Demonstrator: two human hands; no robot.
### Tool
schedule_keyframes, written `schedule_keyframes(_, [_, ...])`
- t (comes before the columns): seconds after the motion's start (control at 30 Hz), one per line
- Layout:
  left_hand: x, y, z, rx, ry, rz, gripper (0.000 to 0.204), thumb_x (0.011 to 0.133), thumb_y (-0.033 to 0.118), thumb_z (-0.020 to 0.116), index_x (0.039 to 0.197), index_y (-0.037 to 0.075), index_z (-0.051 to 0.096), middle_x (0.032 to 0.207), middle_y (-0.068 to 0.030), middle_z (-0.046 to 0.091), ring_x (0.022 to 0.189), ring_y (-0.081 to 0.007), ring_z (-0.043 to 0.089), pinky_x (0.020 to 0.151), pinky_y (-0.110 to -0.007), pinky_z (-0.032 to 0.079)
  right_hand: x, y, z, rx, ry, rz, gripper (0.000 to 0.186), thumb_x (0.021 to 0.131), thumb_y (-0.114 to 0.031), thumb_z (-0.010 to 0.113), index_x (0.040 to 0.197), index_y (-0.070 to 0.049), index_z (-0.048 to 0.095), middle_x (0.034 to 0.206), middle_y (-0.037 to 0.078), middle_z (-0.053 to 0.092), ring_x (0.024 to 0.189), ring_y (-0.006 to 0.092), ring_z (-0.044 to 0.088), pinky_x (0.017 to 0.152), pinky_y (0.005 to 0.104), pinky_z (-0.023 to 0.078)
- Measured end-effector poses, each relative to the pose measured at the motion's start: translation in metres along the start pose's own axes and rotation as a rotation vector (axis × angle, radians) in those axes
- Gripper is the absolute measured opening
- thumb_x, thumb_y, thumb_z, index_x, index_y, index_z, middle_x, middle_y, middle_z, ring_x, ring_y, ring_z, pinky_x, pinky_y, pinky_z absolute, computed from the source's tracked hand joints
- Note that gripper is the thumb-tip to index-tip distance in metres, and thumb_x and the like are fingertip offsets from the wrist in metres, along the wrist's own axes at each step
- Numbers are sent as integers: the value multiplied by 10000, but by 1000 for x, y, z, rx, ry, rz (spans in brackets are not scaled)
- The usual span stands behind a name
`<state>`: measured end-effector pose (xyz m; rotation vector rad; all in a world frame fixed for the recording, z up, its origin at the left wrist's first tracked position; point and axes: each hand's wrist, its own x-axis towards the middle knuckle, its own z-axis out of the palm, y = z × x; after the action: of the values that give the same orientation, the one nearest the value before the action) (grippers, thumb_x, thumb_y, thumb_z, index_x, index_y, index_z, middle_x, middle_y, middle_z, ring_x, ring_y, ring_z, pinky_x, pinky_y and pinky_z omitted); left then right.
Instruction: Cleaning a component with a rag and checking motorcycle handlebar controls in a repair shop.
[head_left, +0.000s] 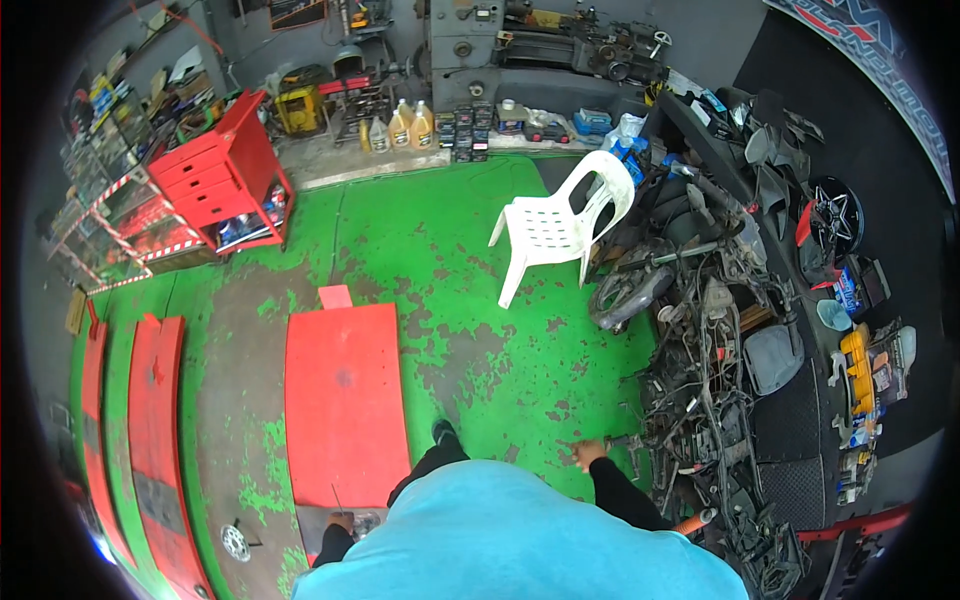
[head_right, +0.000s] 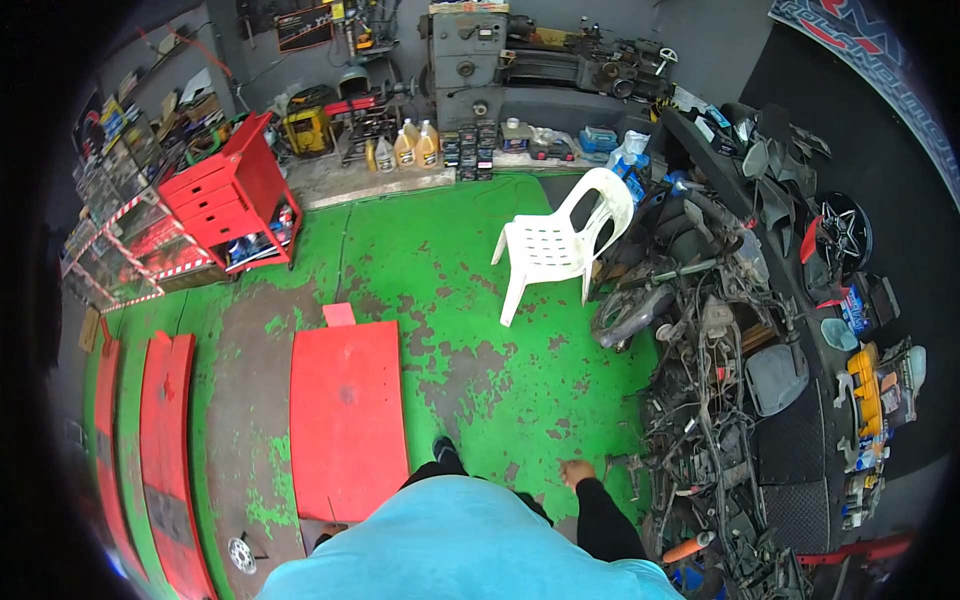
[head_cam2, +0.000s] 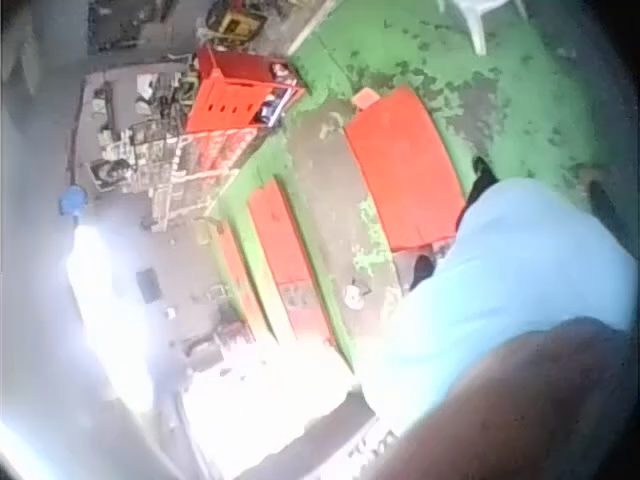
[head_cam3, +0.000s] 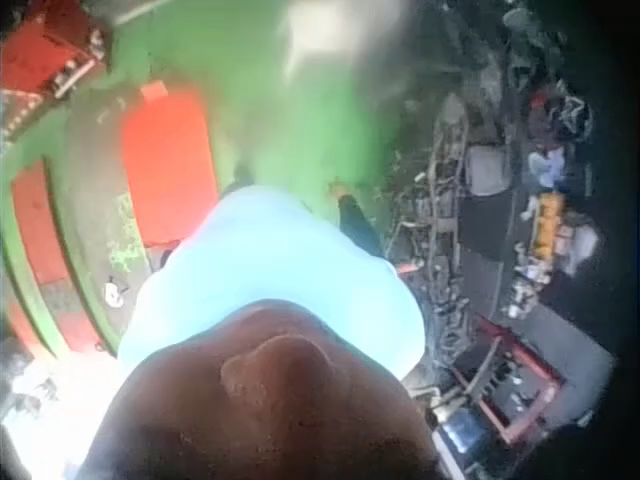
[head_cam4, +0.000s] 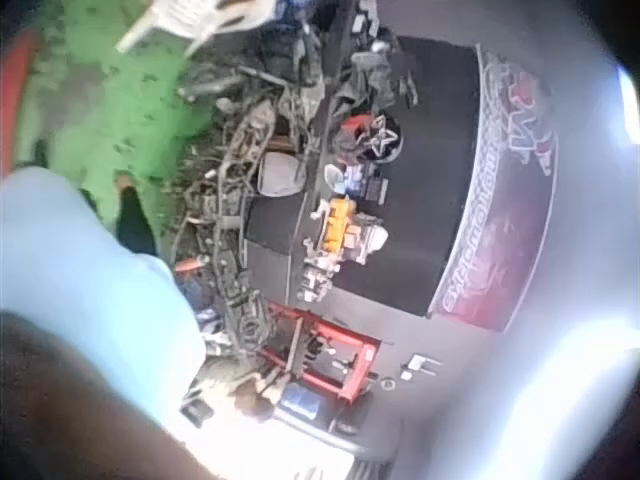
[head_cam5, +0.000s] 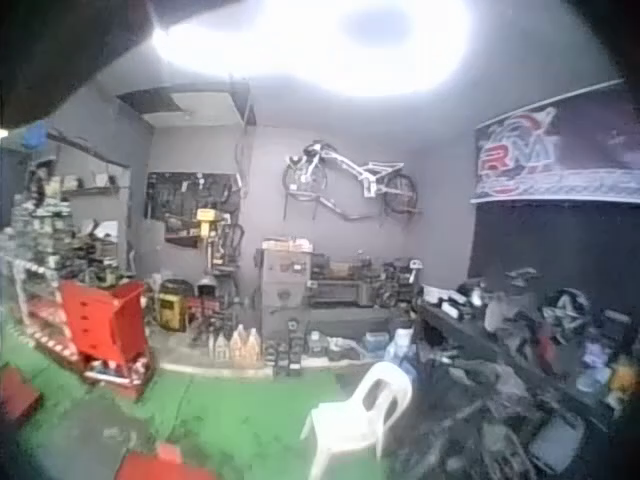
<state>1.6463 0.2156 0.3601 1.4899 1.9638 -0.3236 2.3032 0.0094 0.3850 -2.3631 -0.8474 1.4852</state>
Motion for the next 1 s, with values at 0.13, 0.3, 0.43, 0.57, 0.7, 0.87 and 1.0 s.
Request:
schedule_keyframes(0.13, [112,106,-85,-184,107,122,243,804,223,639,861,4,728,783,-212,700,769,-289,707,675,-432,522,7,-9,29,450,-208,369,232,928,-270,437,1066,-158,587,765,24,510,676,212,555,648,486,481])
schedule_keyframes(0.3, [220,245,-192,-293,264,367,249,804,189,644,973,32,736,853,-178,721,847,-264,712,766,-377,533,28,-8,26,-191,-76,-118,261,978,-262,431,1046,-104,627,765,86,629,626,257,614,548,465,504])
schedule_keyframes(0.43, [252,362,-240,-375,249,363,226,845,184,643,988,28,721,875,-169,721,856,-269,708,770,-384,533,76,-51,-10,628,-88,637,235,963,-278,441,1010,-135,620,772,66,618,621,244,580,569,455,487])
schedule_keyframes(0.57, [280,414,-237,-464,272,344,255,793,101,580,994,38,724,894,-183,717,858,-290,704,798,-384,531,191,-103,-132,701,-204,454,255,954,-311,446,1014,-126,612,784,59,608,642,239,578,585,447,487])
schedule_keyframes(0.7, [283,446,-232,-531,284,236,285,781,112,563,1010,53,722,947,-222,704,941,-342,688,850,-395,520,307,-180,-230,810,-340,324,282,945,-343,451,1018,-117,603,797,51,599,662,234,576,601,439,488])
schedule_keyframes(0.87, [280,468,-252,-589,383,201,258,861,192,578,1044,67,709,979,-196,707,979,-354,676,868,-421,518,422,-312,-355,691,-166,148,347,923,-372,486,1122,-106,584,936,55,612,759,244,579,632,431,485])
schedule_keyframes(1.0, [320,470,-274,-566,528,85,304,873,250,565,1079,60,685,990,-213,699,970,-375,668,855,-450,517,480,-492,-401,445,120,-158,410,912,-351,517,1223,-90,572,1015,94,645,731,213,590,537,371,468])
